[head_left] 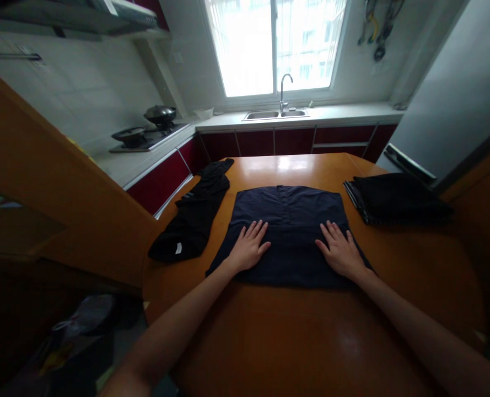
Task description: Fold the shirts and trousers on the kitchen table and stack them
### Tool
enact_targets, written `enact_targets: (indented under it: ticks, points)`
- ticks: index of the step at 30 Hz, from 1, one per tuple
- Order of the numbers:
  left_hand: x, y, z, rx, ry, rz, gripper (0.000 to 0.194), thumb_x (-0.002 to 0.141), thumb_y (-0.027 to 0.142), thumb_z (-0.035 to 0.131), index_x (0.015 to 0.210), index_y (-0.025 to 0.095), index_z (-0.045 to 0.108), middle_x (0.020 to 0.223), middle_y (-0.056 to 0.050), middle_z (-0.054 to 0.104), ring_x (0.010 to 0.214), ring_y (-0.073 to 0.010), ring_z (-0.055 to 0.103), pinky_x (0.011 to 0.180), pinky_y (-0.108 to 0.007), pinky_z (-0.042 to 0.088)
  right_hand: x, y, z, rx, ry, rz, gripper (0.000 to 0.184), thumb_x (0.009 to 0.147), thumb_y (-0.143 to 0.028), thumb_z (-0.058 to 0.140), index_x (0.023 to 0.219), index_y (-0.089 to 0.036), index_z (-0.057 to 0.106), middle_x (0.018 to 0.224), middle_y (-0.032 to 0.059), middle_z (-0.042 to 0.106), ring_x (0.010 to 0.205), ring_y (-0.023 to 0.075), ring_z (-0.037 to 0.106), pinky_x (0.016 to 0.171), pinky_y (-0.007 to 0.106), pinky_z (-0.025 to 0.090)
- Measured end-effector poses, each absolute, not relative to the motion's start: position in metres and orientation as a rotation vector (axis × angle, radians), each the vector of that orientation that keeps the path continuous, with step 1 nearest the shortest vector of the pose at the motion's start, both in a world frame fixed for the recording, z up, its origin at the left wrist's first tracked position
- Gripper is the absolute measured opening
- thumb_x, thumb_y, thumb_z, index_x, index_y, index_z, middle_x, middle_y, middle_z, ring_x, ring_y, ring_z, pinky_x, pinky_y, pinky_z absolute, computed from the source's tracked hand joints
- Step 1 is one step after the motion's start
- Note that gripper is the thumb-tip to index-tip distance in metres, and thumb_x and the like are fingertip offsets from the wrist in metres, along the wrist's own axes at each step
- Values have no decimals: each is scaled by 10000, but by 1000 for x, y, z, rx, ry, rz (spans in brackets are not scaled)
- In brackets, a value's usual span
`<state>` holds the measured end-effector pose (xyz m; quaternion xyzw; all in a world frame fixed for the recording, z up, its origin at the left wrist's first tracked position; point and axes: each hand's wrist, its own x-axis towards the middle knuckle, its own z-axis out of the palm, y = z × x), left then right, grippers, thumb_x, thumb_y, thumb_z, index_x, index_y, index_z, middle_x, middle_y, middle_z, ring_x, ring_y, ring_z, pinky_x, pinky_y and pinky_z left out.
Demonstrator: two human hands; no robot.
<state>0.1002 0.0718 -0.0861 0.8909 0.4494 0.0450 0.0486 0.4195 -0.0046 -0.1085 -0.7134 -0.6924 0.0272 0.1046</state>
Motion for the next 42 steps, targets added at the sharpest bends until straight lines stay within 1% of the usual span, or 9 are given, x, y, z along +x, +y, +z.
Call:
enact_targets:
  ticks: [5,8,10,14,19,26,37,39,42]
  points:
    - [41,111,-85,2474,1719,246,567,1009,512,427,1497,226,465,1608,-121,368,1502,-375,264,1174,-661,185,453,6,-106,-2138,-1860,158,580,1019,-436,357,1508,-138,451,1599,167,376,1507,326,275,1186,639,206]
    - [21,137,-79,2423,1652,434,391,959,462,528,1207,205,687,1399,-126,575,1329,-317,504,1137,-512,358,476,24,-96,-2017,-1848,225,435,977,-290,442,1326,-117,636,1410,192,588,1345,306,510,1139,501,371]
    - [15,152,-73,2435,1560,489,294,924,441,576,1017,216,740,1269,-98,622,1216,-276,565,1084,-433,423,491,37,-88,-1921,-1879,275,357,943,-205,462,1187,-128,711,1234,168,684,1171,264,623,1057,399,454]
    - [12,168,-69,2434,1459,436,278,888,463,607,930,226,747,1150,-83,619,1116,-265,558,1028,-429,439,512,52,-79,-1788,-1914,453,249,925,-253,529,1020,-161,740,1047,114,726,956,229,671,890,336,518]
    - [11,169,-74,2418,1384,437,285,890,472,596,922,219,724,1103,-73,605,1092,-259,549,1018,-432,411,519,53,-83,-1747,-1940,510,246,904,-374,582,930,-177,727,919,81,713,819,213,644,764,328,509]
    - [18,167,-78,2402,1409,485,237,889,428,584,860,219,694,1080,-57,628,1067,-252,551,1008,-423,408,515,52,-87,-1780,-2014,364,207,929,-327,543,852,-190,677,950,76,667,945,218,609,859,347,458]
    - [28,163,-77,2413,1440,650,173,905,350,567,833,210,640,1134,-73,663,1117,-245,575,1060,-429,401,507,55,-92,-1747,-1894,229,224,943,-319,488,859,-182,644,967,104,630,948,243,593,857,379,447]
    - [26,164,-76,2424,1478,600,160,901,354,581,886,214,654,1170,-74,665,1147,-257,570,1060,-443,409,508,55,-93,-1817,-1936,216,223,934,-322,503,864,-182,663,974,104,644,955,250,596,874,397,446]
    - [21,159,-66,2487,1490,477,285,916,381,576,1128,212,661,1329,-100,620,1256,-291,535,1072,-475,412,506,51,-86,-1901,-1958,139,252,940,-354,513,973,-188,699,1066,121,665,1037,283,597,907,432,450]
